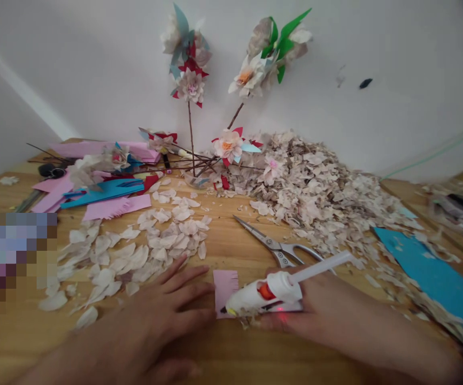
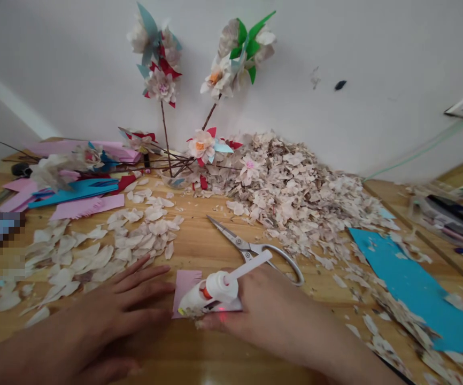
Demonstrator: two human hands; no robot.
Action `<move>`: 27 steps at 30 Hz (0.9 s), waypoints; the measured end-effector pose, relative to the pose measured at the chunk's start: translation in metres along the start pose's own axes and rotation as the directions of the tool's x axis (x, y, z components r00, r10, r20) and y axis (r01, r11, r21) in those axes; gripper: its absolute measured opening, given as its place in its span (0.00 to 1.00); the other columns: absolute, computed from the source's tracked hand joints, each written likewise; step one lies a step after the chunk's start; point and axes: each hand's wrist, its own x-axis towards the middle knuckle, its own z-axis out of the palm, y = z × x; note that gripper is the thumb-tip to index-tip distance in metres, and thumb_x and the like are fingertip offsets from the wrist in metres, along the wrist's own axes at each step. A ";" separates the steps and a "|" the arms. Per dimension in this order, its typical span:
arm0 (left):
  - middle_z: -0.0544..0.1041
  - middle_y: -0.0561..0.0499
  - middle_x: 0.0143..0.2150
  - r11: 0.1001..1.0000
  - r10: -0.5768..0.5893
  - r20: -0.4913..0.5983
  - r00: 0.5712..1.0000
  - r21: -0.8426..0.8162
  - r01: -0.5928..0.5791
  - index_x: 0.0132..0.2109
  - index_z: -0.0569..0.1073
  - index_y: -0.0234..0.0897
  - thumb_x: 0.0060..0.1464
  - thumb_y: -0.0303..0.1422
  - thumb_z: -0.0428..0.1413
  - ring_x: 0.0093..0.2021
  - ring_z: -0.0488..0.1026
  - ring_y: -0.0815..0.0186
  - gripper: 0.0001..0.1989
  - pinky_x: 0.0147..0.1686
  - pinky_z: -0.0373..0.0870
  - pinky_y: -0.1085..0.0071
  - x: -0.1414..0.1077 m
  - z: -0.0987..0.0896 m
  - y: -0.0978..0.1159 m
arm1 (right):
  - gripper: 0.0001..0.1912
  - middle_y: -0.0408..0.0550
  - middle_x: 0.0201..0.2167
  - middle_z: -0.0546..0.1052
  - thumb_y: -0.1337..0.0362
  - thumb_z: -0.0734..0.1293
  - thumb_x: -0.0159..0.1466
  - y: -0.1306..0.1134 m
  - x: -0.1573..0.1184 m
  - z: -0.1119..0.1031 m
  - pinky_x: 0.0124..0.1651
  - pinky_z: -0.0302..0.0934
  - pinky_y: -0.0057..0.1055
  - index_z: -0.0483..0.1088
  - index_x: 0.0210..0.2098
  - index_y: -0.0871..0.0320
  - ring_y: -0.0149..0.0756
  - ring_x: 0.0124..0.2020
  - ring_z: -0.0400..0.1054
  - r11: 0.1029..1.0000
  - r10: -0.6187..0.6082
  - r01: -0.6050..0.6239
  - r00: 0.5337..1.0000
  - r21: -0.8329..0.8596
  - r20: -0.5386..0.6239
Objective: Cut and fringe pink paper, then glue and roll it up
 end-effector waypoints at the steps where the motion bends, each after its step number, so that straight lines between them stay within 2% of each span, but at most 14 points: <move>1: 0.69 0.51 0.56 1.000 0.003 -0.002 1.000 -0.005 -0.003 0.53 0.66 0.50 0.48 0.39 0.56 0.61 0.55 0.52 0.23 0.60 0.39 0.47 0.000 0.000 0.000 | 0.06 0.36 0.31 0.76 0.58 0.66 0.57 0.001 0.000 0.000 0.32 0.56 0.25 0.71 0.34 0.50 0.33 0.31 0.67 1.000 0.002 -0.002 1.000 -0.005 0.002; 11: 0.70 0.51 0.55 0.999 0.010 -0.013 1.000 -0.030 -0.011 0.53 0.66 0.49 0.48 0.38 0.56 0.61 0.54 0.51 0.23 0.60 0.38 0.46 -0.001 0.000 -0.002 | 0.07 0.36 0.31 0.76 0.58 0.66 0.56 0.002 0.001 -0.003 0.33 0.57 0.24 0.71 0.35 0.49 0.33 0.31 0.67 1.000 -0.015 0.014 0.999 0.023 0.035; 14: 0.69 0.50 0.56 1.000 -0.012 0.021 1.000 -0.016 0.012 0.53 0.66 0.48 0.48 0.34 0.55 0.62 0.53 0.52 0.22 0.60 0.38 0.46 0.000 0.001 0.000 | 0.07 0.38 0.32 0.76 0.59 0.66 0.56 0.002 0.002 -0.003 0.34 0.58 0.24 0.71 0.35 0.51 0.34 0.32 0.68 0.999 -0.021 0.020 0.999 0.046 0.030; 16: 0.67 0.49 0.57 0.997 -0.069 0.046 0.997 -0.032 0.071 0.54 0.64 0.46 0.49 0.30 0.54 0.62 0.51 0.54 0.23 0.60 0.40 0.47 -0.001 0.002 0.004 | 0.07 0.38 0.34 0.76 0.60 0.66 0.56 0.003 0.002 -0.002 0.35 0.59 0.25 0.71 0.36 0.50 0.35 0.33 0.68 0.998 -0.024 0.022 0.999 0.065 0.030; 20: 0.61 0.50 0.61 0.952 -0.200 0.040 0.979 -0.228 0.203 0.56 0.60 0.45 0.55 0.28 0.47 0.64 0.46 0.59 0.21 0.60 0.46 0.51 -0.005 0.000 0.010 | 0.07 0.37 0.34 0.77 0.59 0.66 0.56 0.006 0.003 -0.002 0.36 0.61 0.27 0.72 0.35 0.49 0.37 0.34 0.70 0.997 -0.006 0.006 1.000 0.072 0.009; 23: 0.60 0.51 0.62 0.909 -0.234 0.024 0.972 -0.351 0.227 0.55 0.60 0.47 0.57 0.28 0.45 0.65 0.44 0.60 0.19 0.59 0.47 0.51 -0.006 -0.005 0.012 | 0.07 0.38 0.34 0.77 0.57 0.66 0.56 0.007 0.004 -0.003 0.37 0.62 0.30 0.72 0.34 0.48 0.40 0.34 0.70 0.999 0.007 -0.007 1.000 0.044 0.008; 27: 0.63 0.52 0.60 0.883 -0.243 0.021 0.970 -0.410 0.230 0.54 0.61 0.47 0.58 0.28 0.44 0.64 0.45 0.61 0.17 0.60 0.45 0.52 -0.006 -0.009 0.011 | 0.08 0.39 0.34 0.78 0.58 0.66 0.55 0.008 0.006 -0.002 0.38 0.63 0.31 0.73 0.35 0.49 0.41 0.35 0.71 0.999 0.028 -0.028 1.000 0.031 0.000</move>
